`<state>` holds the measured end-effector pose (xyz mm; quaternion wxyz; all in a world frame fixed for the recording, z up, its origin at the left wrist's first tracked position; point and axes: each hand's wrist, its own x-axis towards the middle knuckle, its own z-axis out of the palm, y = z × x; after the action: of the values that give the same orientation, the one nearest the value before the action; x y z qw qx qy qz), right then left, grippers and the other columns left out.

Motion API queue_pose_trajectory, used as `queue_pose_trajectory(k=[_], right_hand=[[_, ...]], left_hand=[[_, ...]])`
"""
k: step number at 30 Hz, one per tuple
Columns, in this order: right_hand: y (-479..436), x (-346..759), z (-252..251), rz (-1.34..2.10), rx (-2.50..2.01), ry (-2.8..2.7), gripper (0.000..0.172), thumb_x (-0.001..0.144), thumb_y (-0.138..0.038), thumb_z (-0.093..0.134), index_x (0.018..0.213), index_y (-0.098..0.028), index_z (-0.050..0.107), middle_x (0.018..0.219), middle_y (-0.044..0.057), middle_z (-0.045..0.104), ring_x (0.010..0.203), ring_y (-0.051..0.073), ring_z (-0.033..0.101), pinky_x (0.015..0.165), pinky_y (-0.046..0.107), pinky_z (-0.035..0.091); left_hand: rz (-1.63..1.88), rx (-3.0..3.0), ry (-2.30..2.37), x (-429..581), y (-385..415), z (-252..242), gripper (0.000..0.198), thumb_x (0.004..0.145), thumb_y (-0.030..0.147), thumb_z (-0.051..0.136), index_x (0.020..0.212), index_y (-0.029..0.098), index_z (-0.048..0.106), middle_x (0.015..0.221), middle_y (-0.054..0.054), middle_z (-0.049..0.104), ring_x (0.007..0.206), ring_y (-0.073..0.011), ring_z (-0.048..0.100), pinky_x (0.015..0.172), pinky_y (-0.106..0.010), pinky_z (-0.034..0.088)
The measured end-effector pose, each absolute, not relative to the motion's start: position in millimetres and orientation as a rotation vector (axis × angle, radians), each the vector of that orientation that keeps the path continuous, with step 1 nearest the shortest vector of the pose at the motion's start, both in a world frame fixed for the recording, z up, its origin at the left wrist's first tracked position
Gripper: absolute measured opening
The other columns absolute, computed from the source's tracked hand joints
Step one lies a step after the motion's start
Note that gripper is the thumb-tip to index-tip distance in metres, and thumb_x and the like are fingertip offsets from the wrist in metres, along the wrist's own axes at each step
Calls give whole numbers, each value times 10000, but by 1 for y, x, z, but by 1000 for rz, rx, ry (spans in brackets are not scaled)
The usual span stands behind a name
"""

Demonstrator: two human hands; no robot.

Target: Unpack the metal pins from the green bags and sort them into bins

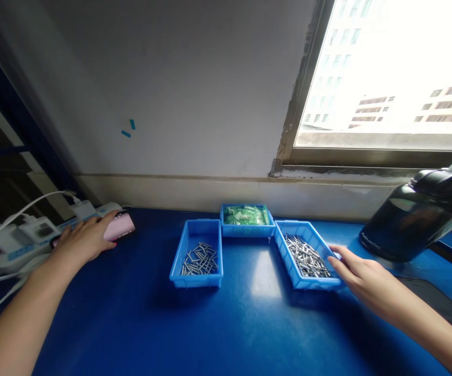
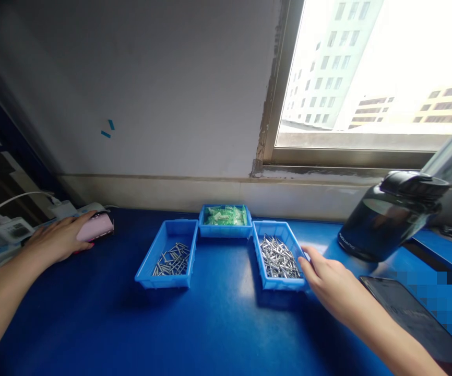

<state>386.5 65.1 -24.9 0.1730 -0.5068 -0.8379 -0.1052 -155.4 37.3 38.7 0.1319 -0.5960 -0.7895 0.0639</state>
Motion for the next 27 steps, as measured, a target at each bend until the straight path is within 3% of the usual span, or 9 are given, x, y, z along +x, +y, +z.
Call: queue_pose_trajectory(k=[8,12,15,17,19,21,23,27], right_hand=[[61,376,-15,-101,-1644,-2372,396,837,-288,243,994,-155,581,874,116,665,610,199,616,555,271,439],[60,372,-9,156,-1765,-2206,418,844,-383,268,1043,-148,552,746,92,667,589,209,613,556,283,435],[60,368,-6,294,-1884,-2083,452,835,-433,286,1090,-150,529,694,80,665,619,228,620,570,292,434],[60,366,-4,319,-1882,-2069,445,827,-431,301,1086,-157,536,712,81,669,648,233,621,579,292,428],[60,365,-2,325,-1881,-2063,439,822,-429,309,1079,-159,541,679,68,658,620,225,608,562,287,415],[58,363,3,329,-1886,-2067,441,815,-433,320,1073,-154,543,610,43,627,557,208,577,528,276,395],[55,362,8,328,-1893,-2079,436,817,-433,327,1064,-148,546,558,19,589,519,189,548,506,263,376],[50,362,20,319,-1934,-2077,408,817,-415,348,1050,-144,544,542,-2,557,501,164,522,495,245,351]], left_hand=[[124,-1653,-2344,-171,48,33,527,890,328,296,1362,109,211,1293,-188,414,1212,-328,355,960,-459,278],[23,-1683,-2287,-170,41,36,568,867,371,350,1360,118,225,1299,-200,385,1209,-371,347,967,-507,262],[-242,-1812,-2224,-145,44,40,601,835,436,402,1333,118,295,1329,-183,351,1196,-369,371,965,-440,307],[-526,-1954,-2285,-115,45,39,554,820,519,382,1230,150,426,1222,-128,478,1100,-312,477,897,-369,392],[-714,-2214,-2507,-81,43,34,532,814,584,313,1029,162,555,935,-76,617,811,-233,604,697,-294,478],[-747,-2408,-2724,-52,37,26,540,803,614,278,891,181,587,733,-40,616,612,-202,594,516,-264,464],[-694,-2523,-2735,-35,33,19,450,759,606,390,795,195,570,584,4,560,501,-173,543,444,-235,420],[-770,-2505,-2696,-38,34,11,344,720,539,483,667,201,448,525,47,462,457,-138,476,422,-207,368]])
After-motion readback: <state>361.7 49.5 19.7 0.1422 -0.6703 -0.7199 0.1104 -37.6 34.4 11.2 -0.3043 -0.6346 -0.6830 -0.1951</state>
